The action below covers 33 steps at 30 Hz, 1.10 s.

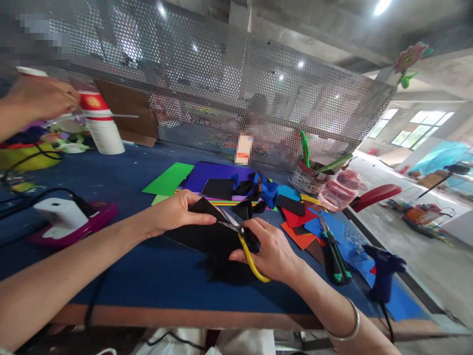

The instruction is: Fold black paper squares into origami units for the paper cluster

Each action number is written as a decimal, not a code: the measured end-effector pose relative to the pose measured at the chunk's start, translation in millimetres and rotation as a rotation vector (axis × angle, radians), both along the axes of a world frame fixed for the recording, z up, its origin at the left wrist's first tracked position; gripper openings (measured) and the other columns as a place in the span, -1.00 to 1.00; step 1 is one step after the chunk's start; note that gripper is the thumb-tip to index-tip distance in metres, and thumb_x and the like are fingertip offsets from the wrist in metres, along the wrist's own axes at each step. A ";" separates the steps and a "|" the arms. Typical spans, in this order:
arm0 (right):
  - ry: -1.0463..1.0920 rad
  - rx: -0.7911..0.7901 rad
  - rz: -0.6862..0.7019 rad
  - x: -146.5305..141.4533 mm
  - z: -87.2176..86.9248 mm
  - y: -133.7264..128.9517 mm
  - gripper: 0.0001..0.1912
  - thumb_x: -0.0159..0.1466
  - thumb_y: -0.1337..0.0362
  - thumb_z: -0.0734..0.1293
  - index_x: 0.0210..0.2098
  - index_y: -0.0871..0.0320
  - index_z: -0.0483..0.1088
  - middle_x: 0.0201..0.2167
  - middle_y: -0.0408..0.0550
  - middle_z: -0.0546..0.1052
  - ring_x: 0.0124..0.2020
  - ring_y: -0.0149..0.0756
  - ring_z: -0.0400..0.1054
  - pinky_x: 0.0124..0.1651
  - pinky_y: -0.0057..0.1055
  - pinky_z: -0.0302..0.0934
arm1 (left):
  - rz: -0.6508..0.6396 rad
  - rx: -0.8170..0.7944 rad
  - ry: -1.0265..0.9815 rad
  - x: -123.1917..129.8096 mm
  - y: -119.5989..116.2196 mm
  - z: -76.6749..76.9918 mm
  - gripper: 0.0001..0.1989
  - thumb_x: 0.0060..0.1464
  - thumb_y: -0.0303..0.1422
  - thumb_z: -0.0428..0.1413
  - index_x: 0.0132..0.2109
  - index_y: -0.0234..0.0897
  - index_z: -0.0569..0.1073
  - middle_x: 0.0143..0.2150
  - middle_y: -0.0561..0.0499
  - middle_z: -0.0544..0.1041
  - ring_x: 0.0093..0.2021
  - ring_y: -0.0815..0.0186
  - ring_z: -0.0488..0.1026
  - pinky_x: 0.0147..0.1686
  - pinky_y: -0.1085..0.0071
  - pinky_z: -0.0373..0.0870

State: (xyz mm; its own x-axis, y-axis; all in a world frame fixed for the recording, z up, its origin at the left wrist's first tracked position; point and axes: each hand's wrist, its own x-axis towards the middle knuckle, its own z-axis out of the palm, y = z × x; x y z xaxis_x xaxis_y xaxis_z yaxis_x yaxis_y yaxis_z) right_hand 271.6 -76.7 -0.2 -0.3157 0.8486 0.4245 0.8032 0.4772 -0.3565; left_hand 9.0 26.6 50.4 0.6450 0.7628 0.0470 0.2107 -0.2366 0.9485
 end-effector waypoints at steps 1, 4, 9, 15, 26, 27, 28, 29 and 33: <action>0.004 -0.006 0.006 -0.4 0.5 -0.4 -0.28 0.35 -0.40 0.44 0.05 0.13 0.56 -0.27 0.01 0.60 -0.36 -0.24 0.45 -0.29 -0.35 0.25 | -0.010 0.003 0.000 -0.3 -0.1 -0.2 -0.72 -0.05 -0.16 0.44 -0.17 -0.14 0.82 -0.23 0.00 0.81 -0.12 0.08 0.69 0.03 0.22 0.59; 0.013 -0.009 0.013 -1.2 1.3 -1.0 -0.27 0.35 -0.42 0.43 0.03 0.13 0.56 -0.28 -0.01 0.59 -0.37 -0.24 0.44 -0.30 -0.36 0.23 | -0.035 0.012 0.001 -1.8 0.0 -0.6 -0.74 0.01 -0.17 0.42 -0.15 -0.13 0.82 -0.21 0.00 0.81 -0.13 0.12 0.70 0.06 0.26 0.59; 0.003 0.005 0.021 -0.8 1.4 -0.9 -0.26 0.35 -0.42 0.42 0.02 0.16 0.57 -0.29 0.02 0.60 -0.37 -0.23 0.46 -0.31 -0.35 0.22 | -0.067 0.037 0.022 -4.0 -0.4 2.3 -0.73 0.03 -0.18 0.42 -0.12 -0.14 0.82 -0.15 -0.01 0.82 -0.05 0.08 0.71 0.16 0.22 0.56; -0.034 0.052 0.028 0.4 4.2 -1.4 -0.27 0.35 -0.42 0.43 -0.03 0.17 0.57 -0.29 0.00 0.60 -0.36 -0.26 0.48 -0.33 -0.39 0.19 | -0.097 0.029 0.034 -3.9 2.5 5.0 -0.67 -0.01 -0.15 0.45 -0.13 -0.22 0.81 -0.18 -0.03 0.82 -0.11 0.10 0.69 0.09 0.24 0.57; -0.045 0.086 0.059 -0.5 1.7 -1.6 -0.28 0.26 -0.35 0.55 -0.02 0.20 0.58 -0.32 -0.06 0.60 -0.39 -0.30 0.49 -0.34 -0.42 0.19 | -0.105 0.013 0.060 -3.5 2.8 1.8 -0.72 -0.01 -0.20 0.46 -0.16 -0.23 0.81 -0.26 0.02 0.80 -0.22 0.24 0.62 -0.12 0.42 0.49; -0.049 0.091 0.057 -0.4 1.6 -1.6 -0.28 0.26 -0.34 0.55 -0.02 0.20 0.58 -0.32 -0.06 0.61 -0.38 -0.29 0.50 -0.34 -0.42 0.19 | -0.102 0.009 0.059 -3.5 2.7 1.3 -0.72 0.00 -0.21 0.46 -0.15 -0.23 0.81 -0.26 0.02 0.79 -0.23 0.26 0.61 -0.13 0.44 0.48; -0.053 0.094 0.056 -0.4 1.6 -1.5 -0.29 0.25 -0.34 0.55 -0.03 0.20 0.58 -0.33 -0.06 0.61 -0.38 -0.28 0.51 -0.34 -0.42 0.20 | -0.099 0.005 0.057 -3.9 2.6 0.7 -0.73 0.01 -0.22 0.46 -0.15 -0.24 0.81 -0.26 0.03 0.79 -0.24 0.27 0.59 -0.15 0.46 0.47; -0.057 0.096 0.056 -0.4 1.6 -1.4 -0.29 0.26 -0.34 0.55 -0.03 0.20 0.58 -0.33 -0.06 0.61 -0.37 -0.28 0.51 -0.34 -0.42 0.20 | -0.096 0.002 0.055 -4.6 2.7 -0.1 -0.74 0.01 -0.24 0.46 -0.14 -0.24 0.81 -0.26 0.03 0.79 -0.25 0.29 0.58 -0.17 0.47 0.47; -0.067 0.103 0.057 -0.5 0.9 -1.5 -0.31 0.27 -0.32 0.55 -0.05 0.20 0.58 -0.33 -0.05 0.63 -0.38 -0.28 0.53 -0.33 -0.42 0.21 | -0.089 -0.020 0.047 -9.1 4.0 -3.4 -0.75 0.07 -0.25 0.46 -0.10 -0.22 0.82 -0.23 0.03 0.79 -0.24 0.29 0.58 -0.21 0.51 0.47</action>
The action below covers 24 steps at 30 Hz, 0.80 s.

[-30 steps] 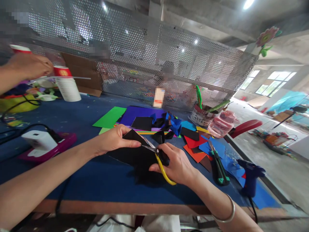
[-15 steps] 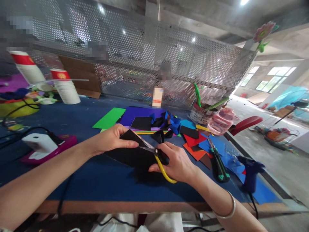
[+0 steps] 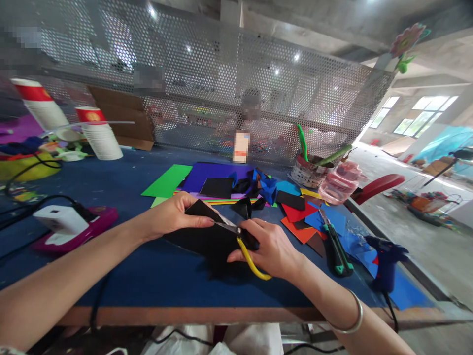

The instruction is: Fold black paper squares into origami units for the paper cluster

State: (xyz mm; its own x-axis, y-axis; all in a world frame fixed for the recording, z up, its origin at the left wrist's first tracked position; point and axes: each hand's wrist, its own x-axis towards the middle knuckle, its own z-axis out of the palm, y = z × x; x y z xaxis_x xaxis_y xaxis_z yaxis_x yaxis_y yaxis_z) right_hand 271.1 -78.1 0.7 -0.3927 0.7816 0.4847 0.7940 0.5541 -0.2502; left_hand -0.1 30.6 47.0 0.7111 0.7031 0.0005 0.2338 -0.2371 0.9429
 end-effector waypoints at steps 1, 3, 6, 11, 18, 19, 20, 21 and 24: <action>-0.002 0.004 -0.001 0.1 -0.4 0.0 -0.32 0.28 -0.32 0.54 -0.05 0.20 0.58 -0.33 -0.05 0.64 -0.37 -0.27 0.54 -0.33 -0.42 0.22 | -0.002 -0.010 -0.001 -0.9 0.3 -0.7 -0.74 0.07 -0.25 0.46 -0.09 -0.22 0.82 -0.21 0.02 0.80 -0.23 0.28 0.59 -0.21 0.51 0.48; -0.004 0.020 -0.001 0.5 -1.4 -0.1 -0.31 0.28 -0.33 0.54 -0.06 0.20 0.58 -0.33 -0.04 0.65 -0.37 -0.26 0.55 -0.34 -0.42 0.22 | -0.006 -0.033 -0.004 -1.9 0.6 -1.7 -0.72 0.08 -0.24 0.46 -0.06 -0.21 0.81 -0.20 0.01 0.80 -0.22 0.27 0.61 -0.21 0.50 0.50; -0.002 0.045 0.005 1.2 -3.5 0.3 -0.31 0.29 -0.34 0.52 -0.06 0.21 0.58 -0.34 -0.03 0.65 -0.38 -0.26 0.56 -0.35 -0.42 0.23 | -0.002 -0.061 -0.011 -1.5 -0.2 -1.8 -0.70 0.08 -0.24 0.47 -0.05 -0.24 0.81 -0.22 -0.01 0.80 -0.24 0.27 0.62 -0.22 0.49 0.52; 0.011 0.075 0.031 1.8 -6.2 1.4 -0.33 0.32 -0.34 0.49 -0.10 0.21 0.58 -0.37 -0.04 0.64 -0.40 -0.27 0.56 -0.36 -0.42 0.22 | -0.005 -0.082 -0.021 1.2 -3.5 1.7 -0.71 0.04 -0.25 0.49 -0.08 -0.22 0.81 -0.25 0.02 0.79 -0.28 0.31 0.60 -0.26 0.53 0.50; 0.037 0.123 0.056 1.3 -7.1 0.8 -0.34 0.37 -0.33 0.45 -0.15 0.23 0.56 -0.43 -0.07 0.62 -0.47 -0.32 0.50 -0.39 -0.42 0.15 | -0.002 -0.077 -0.043 6.4 -7.1 7.3 -0.73 -0.04 -0.22 0.52 -0.19 -0.24 0.81 -0.33 0.04 0.75 -0.33 0.33 0.56 -0.31 0.55 0.46; 0.038 0.124 0.060 1.1 -7.3 0.7 -0.35 0.38 -0.33 0.44 -0.17 0.23 0.56 -0.44 -0.07 0.61 -0.48 -0.33 0.49 -0.40 -0.42 0.14 | -0.001 -0.078 -0.045 7.6 -7.1 7.8 -0.73 -0.06 -0.22 0.53 -0.21 -0.24 0.81 -0.34 0.05 0.75 -0.34 0.34 0.56 -0.31 0.55 0.46; 0.037 0.122 0.063 0.9 -7.5 0.6 -0.35 0.39 -0.32 0.44 -0.18 0.23 0.55 -0.45 -0.08 0.61 -0.49 -0.34 0.49 -0.40 -0.42 0.13 | -0.001 -0.081 -0.047 8.6 -7.1 8.0 -0.73 -0.08 -0.21 0.53 -0.22 -0.23 0.81 -0.35 0.06 0.74 -0.35 0.35 0.55 -0.30 0.55 0.46; 0.036 0.119 0.064 0.8 -7.8 0.6 -0.36 0.39 -0.32 0.43 -0.19 0.22 0.55 -0.46 -0.09 0.60 -0.49 -0.35 0.48 -0.40 -0.42 0.13 | -0.001 -0.084 -0.048 9.5 -7.0 8.1 -0.72 -0.09 -0.20 0.54 -0.23 -0.23 0.81 -0.36 0.06 0.74 -0.36 0.35 0.56 -0.30 0.55 0.47; 0.020 0.103 0.052 0.1 -8.0 0.6 -0.37 0.41 -0.32 0.42 -0.21 0.21 0.54 -0.47 -0.10 0.59 -0.49 -0.36 0.47 -0.40 -0.42 0.12 | -0.011 -0.097 -0.049 10.3 -6.8 7.5 -0.71 -0.12 -0.19 0.55 -0.25 -0.24 0.80 -0.36 0.04 0.75 -0.35 0.34 0.58 -0.30 0.53 0.48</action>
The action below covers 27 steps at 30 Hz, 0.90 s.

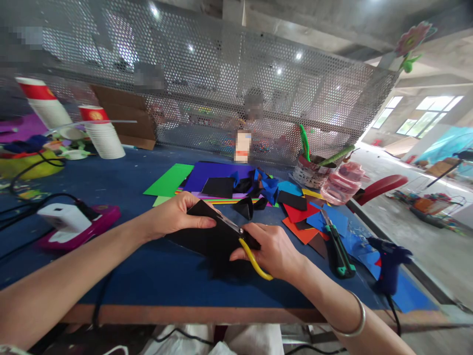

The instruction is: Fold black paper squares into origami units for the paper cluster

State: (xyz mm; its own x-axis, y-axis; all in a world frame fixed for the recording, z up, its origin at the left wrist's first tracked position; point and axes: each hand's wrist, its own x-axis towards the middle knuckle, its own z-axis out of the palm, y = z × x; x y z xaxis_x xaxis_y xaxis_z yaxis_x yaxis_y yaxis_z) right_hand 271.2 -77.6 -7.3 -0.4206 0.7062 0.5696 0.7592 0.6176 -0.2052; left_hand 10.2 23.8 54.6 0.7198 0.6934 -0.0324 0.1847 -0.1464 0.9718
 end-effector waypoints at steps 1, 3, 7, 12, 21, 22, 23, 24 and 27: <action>-0.008 -0.007 -0.008 -0.3 0.5 -0.3 -0.37 0.41 -0.32 0.42 -0.21 0.20 0.53 -0.47 -0.11 0.59 -0.49 -0.36 0.47 -0.40 -0.42 0.12 | -0.003 -0.002 -0.001 -0.4 -0.1 -0.4 -0.70 -0.12 -0.19 0.55 -0.24 -0.25 0.80 -0.35 0.03 0.76 -0.34 0.33 0.59 -0.30 0.53 0.49; -0.023 -0.025 -0.027 -1.1 2.9 -1.6 -0.36 0.41 -0.34 0.41 -0.19 0.19 0.53 -0.46 -0.11 0.59 -0.48 -0.35 0.46 -0.39 -0.42 0.12 | -0.009 -0.006 -0.004 -1.9 -0.5 -1.0 -0.70 -0.09 -0.20 0.54 -0.21 -0.25 0.81 -0.33 0.02 0.77 -0.32 0.31 0.60 -0.31 0.53 0.49; -0.054 -0.050 -0.060 -2.9 10.2 -5.6 -0.29 0.38 -0.42 0.37 -0.16 0.18 0.52 -0.40 -0.07 0.59 -0.43 -0.30 0.49 -0.37 -0.40 0.14 | -0.022 -0.015 0.003 -4.0 -2.4 -0.7 -0.72 0.01 -0.22 0.50 -0.13 -0.25 0.81 -0.27 0.02 0.79 -0.26 0.28 0.63 -0.28 0.52 0.50; -0.090 -0.077 -0.083 -3.7 11.7 -6.7 -0.28 0.36 -0.45 0.37 -0.17 0.16 0.51 -0.38 -0.06 0.59 -0.39 -0.25 0.52 -0.35 -0.40 0.16 | -0.024 -0.001 0.012 -0.5 -4.9 -0.3 -0.71 -0.03 -0.20 0.52 -0.19 -0.25 0.80 -0.22 -0.01 0.81 -0.22 0.23 0.66 -0.19 0.46 0.55; -0.088 -0.036 -0.062 -3.3 3.8 -4.2 -0.29 0.38 -0.42 0.38 -0.19 0.18 0.53 -0.41 -0.05 0.60 -0.42 -0.28 0.53 -0.36 -0.41 0.14 | -0.009 0.084 0.039 1.0 -2.6 -5.6 -0.75 -0.07 -0.15 0.51 -0.26 -0.15 0.81 -0.26 0.01 0.81 -0.20 0.15 0.71 -0.04 0.32 0.65; -0.089 -0.032 -0.061 -3.1 3.2 -4.3 -0.29 0.39 -0.42 0.37 -0.19 0.18 0.53 -0.41 -0.06 0.61 -0.42 -0.28 0.53 -0.37 -0.41 0.14 | -0.016 0.096 0.040 0.9 -2.6 -5.5 -0.76 -0.06 -0.15 0.50 -0.26 -0.15 0.81 -0.25 0.01 0.81 -0.20 0.15 0.71 -0.05 0.32 0.65; -0.089 -0.028 -0.061 -3.0 2.7 -4.3 -0.30 0.40 -0.41 0.37 -0.19 0.18 0.53 -0.41 -0.06 0.61 -0.43 -0.29 0.52 -0.37 -0.42 0.13 | -0.025 0.106 0.040 0.9 -2.9 -5.3 -0.76 -0.05 -0.14 0.50 -0.25 -0.15 0.81 -0.24 0.00 0.81 -0.20 0.15 0.71 -0.05 0.32 0.65; -0.089 -0.024 -0.060 -2.7 2.3 -4.3 -0.31 0.41 -0.40 0.37 -0.19 0.18 0.53 -0.42 -0.06 0.61 -0.43 -0.29 0.52 -0.38 -0.42 0.13 | -0.033 0.112 0.038 1.0 -3.3 -4.8 -0.75 -0.04 -0.14 0.49 -0.24 -0.16 0.81 -0.23 0.00 0.81 -0.20 0.15 0.71 -0.06 0.32 0.65; -0.088 -0.017 -0.054 -2.1 1.2 -4.2 -0.32 0.42 -0.38 0.38 -0.21 0.18 0.53 -0.44 -0.06 0.60 -0.46 -0.30 0.51 -0.39 -0.41 0.12 | -0.051 0.111 0.033 2.1 -5.4 -2.3 -0.76 -0.02 -0.15 0.47 -0.24 -0.16 0.81 -0.25 0.01 0.80 -0.25 0.19 0.68 -0.13 0.37 0.62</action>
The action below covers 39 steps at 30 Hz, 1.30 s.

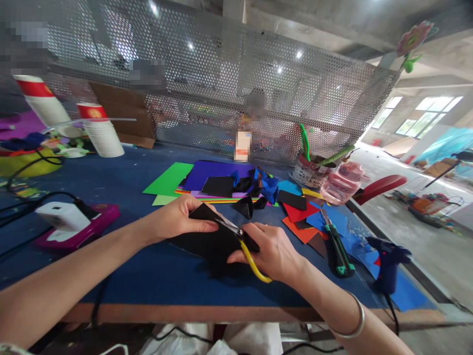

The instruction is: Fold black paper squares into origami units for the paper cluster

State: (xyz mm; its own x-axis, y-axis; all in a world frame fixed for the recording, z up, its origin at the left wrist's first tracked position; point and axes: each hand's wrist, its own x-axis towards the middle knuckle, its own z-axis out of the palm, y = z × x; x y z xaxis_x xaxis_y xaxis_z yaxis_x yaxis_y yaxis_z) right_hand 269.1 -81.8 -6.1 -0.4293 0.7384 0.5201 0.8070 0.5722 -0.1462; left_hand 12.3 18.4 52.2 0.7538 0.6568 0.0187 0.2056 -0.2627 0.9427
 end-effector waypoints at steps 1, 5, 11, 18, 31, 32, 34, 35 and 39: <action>-0.001 0.002 0.001 0.1 -0.3 0.1 -0.33 0.42 -0.38 0.38 -0.21 0.18 0.53 -0.44 -0.06 0.60 -0.46 -0.30 0.51 -0.39 -0.41 0.11 | -0.002 -0.003 -0.003 0.5 -0.9 1.0 -0.78 -0.01 -0.16 0.47 -0.24 -0.16 0.81 -0.28 0.03 0.79 -0.27 0.22 0.66 -0.15 0.39 0.60; 0.001 0.016 -0.001 0.2 -1.1 0.0 -0.32 0.43 -0.38 0.37 -0.21 0.18 0.53 -0.44 -0.06 0.61 -0.46 -0.29 0.53 -0.40 -0.41 0.11 | -0.001 -0.021 -0.012 1.7 -3.1 3.2 -0.84 -0.01 -0.21 0.45 -0.27 -0.14 0.80 -0.32 0.07 0.76 -0.31 0.28 0.62 -0.19 0.44 0.56; -0.001 0.011 -0.009 -0.2 -0.9 -1.0 -0.34 0.44 -0.37 0.36 -0.23 0.16 0.52 -0.45 -0.08 0.61 -0.46 -0.31 0.53 -0.39 -0.41 0.11 | 0.016 -0.026 0.004 0.2 -1.2 0.8 -0.80 -0.04 -0.19 0.46 -0.26 -0.14 0.80 -0.32 0.07 0.76 -0.30 0.26 0.63 -0.21 0.43 0.56; 0.015 0.040 0.006 -0.4 -1.3 -2.6 -0.35 0.46 -0.35 0.35 -0.24 0.18 0.51 -0.46 -0.08 0.61 -0.47 -0.31 0.54 -0.41 -0.40 0.10 | 0.010 0.000 -0.016 2.0 -2.9 2.8 -0.81 -0.05 -0.19 0.46 -0.30 -0.16 0.78 -0.37 0.08 0.73 -0.34 0.28 0.59 -0.24 0.45 0.54; -0.005 0.027 0.003 -1.2 -1.4 -2.6 -0.38 0.48 -0.32 0.36 -0.27 0.15 0.49 -0.48 -0.08 0.62 -0.50 -0.33 0.54 -0.41 -0.41 0.10 | -0.007 -0.070 -0.004 2.9 -3.6 2.5 -0.80 -0.05 -0.18 0.46 -0.32 -0.19 0.77 -0.42 0.08 0.68 -0.41 0.33 0.52 -0.39 0.51 0.46; 0.000 0.032 0.007 -1.2 -1.6 -2.7 -0.39 0.49 -0.31 0.36 -0.27 0.16 0.49 -0.49 -0.08 0.62 -0.50 -0.32 0.54 -0.42 -0.41 0.10 | -0.013 -0.063 -0.012 3.2 -3.2 2.1 -0.82 -0.05 -0.19 0.45 -0.33 -0.18 0.77 -0.43 0.08 0.67 -0.41 0.34 0.52 -0.39 0.51 0.45; 0.005 0.039 0.014 -1.4 -2.0 -2.9 -0.40 0.49 -0.28 0.37 -0.26 0.17 0.49 -0.49 -0.08 0.62 -0.50 -0.30 0.56 -0.42 -0.42 0.10 | -0.022 -0.055 -0.029 3.6 -2.3 0.6 -0.84 -0.04 -0.21 0.45 -0.32 -0.17 0.77 -0.42 0.09 0.67 -0.40 0.33 0.52 -0.38 0.51 0.45; 0.007 0.041 0.017 -1.5 -2.2 -3.0 -0.41 0.49 -0.28 0.38 -0.26 0.17 0.49 -0.50 -0.08 0.62 -0.49 -0.30 0.57 -0.42 -0.42 0.10 | -0.027 -0.057 -0.041 3.6 -1.8 -0.4 -0.84 -0.04 -0.21 0.45 -0.32 -0.17 0.78 -0.42 0.09 0.67 -0.40 0.33 0.51 -0.38 0.51 0.44; 0.019 0.041 0.027 -2.4 -2.0 -3.6 -0.42 0.49 -0.27 0.39 -0.26 0.17 0.48 -0.50 -0.08 0.63 -0.49 -0.27 0.59 -0.42 -0.41 0.12 | -0.043 -0.088 -0.073 2.2 -0.7 -3.6 -0.88 -0.03 -0.25 0.47 -0.32 -0.15 0.78 -0.43 0.13 0.66 -0.42 0.38 0.49 -0.40 0.55 0.40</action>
